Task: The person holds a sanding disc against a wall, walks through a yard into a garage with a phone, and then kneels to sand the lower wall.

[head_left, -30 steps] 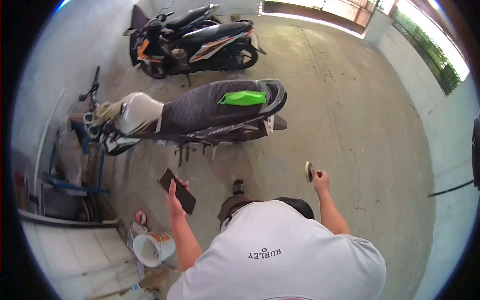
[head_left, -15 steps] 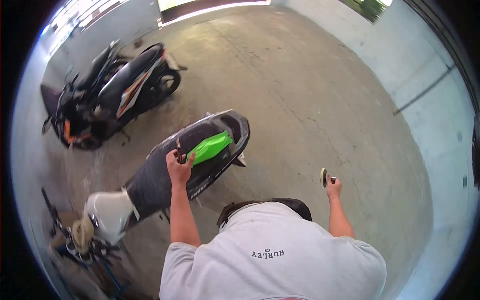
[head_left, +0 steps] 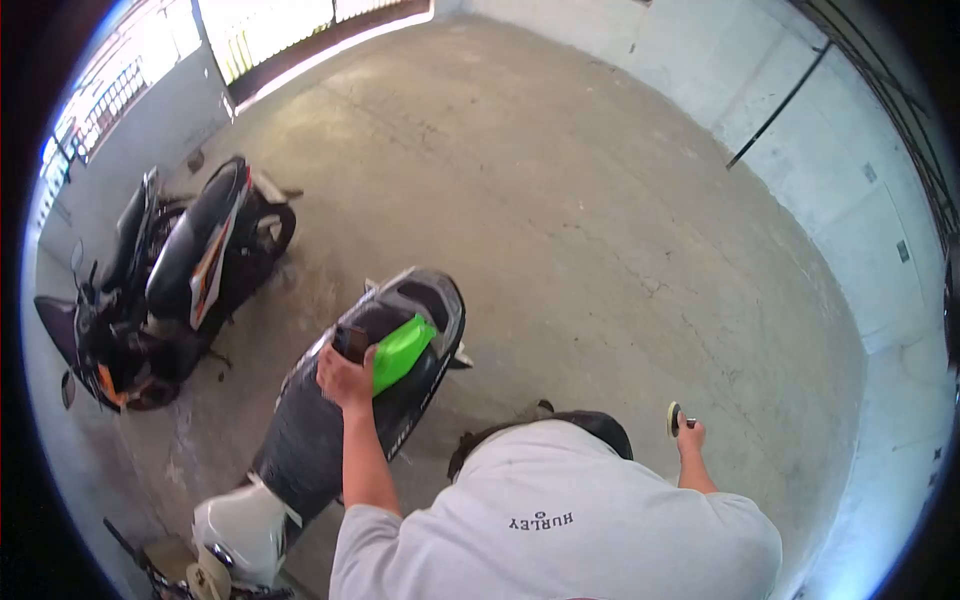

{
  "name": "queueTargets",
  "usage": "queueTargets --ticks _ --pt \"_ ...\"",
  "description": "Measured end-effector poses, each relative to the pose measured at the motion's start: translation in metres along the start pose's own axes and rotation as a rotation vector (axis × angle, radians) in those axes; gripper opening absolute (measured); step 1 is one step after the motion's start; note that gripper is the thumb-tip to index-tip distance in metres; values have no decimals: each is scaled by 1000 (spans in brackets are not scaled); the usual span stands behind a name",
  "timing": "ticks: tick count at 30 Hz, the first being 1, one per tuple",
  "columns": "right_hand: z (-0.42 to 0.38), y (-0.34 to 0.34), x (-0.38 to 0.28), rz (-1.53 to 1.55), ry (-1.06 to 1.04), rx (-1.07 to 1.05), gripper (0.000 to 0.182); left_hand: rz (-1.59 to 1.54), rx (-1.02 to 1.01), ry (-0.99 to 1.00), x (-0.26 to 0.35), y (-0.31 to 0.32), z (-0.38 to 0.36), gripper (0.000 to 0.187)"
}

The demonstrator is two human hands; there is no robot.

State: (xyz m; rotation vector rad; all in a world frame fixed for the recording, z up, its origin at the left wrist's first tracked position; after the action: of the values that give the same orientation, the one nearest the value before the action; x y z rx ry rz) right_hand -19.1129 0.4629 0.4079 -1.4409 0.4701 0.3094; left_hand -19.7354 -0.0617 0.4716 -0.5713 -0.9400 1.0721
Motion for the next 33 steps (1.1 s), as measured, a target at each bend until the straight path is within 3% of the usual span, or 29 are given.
queueTargets --ticks 5,8,11,13,22,30,33 --pt "1 -3 -28 -46 -64 -83 49 -50 40 -15 -7 -11 14 92" --pt "11 4 -44 -32 -137 -113 48 14 52 61 -11 -5 5 100" --pt "19 15 -62 16 -183 -140 48 -18 -73 204 -6 9 -8 103" --pt "22 20 -71 22 -201 -147 48 40 -84 274 -5 11 -17 103" --pt "20 29 -77 23 -270 -216 46 57 -205 230 -8 11 -23 92" --pt "37 38 -73 -101 -311 -231 42 -176 10 73 -9 -35 -70 85" --pt "39 48 -80 -58 -287 -265 43 -298 25 150 28 -54 -120 79"
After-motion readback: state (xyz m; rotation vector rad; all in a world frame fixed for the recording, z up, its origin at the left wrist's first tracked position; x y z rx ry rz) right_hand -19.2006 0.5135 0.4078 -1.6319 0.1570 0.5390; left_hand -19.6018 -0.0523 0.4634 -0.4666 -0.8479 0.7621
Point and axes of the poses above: each hand's wrist, its own z-axis towards the middle knuckle, its own y-axis out of the palm, x = y × z, the point moved 6 cm from there along z, towards the middle knuckle, and after that the axes turned 9 degrees about x, right-handed, at the moved point
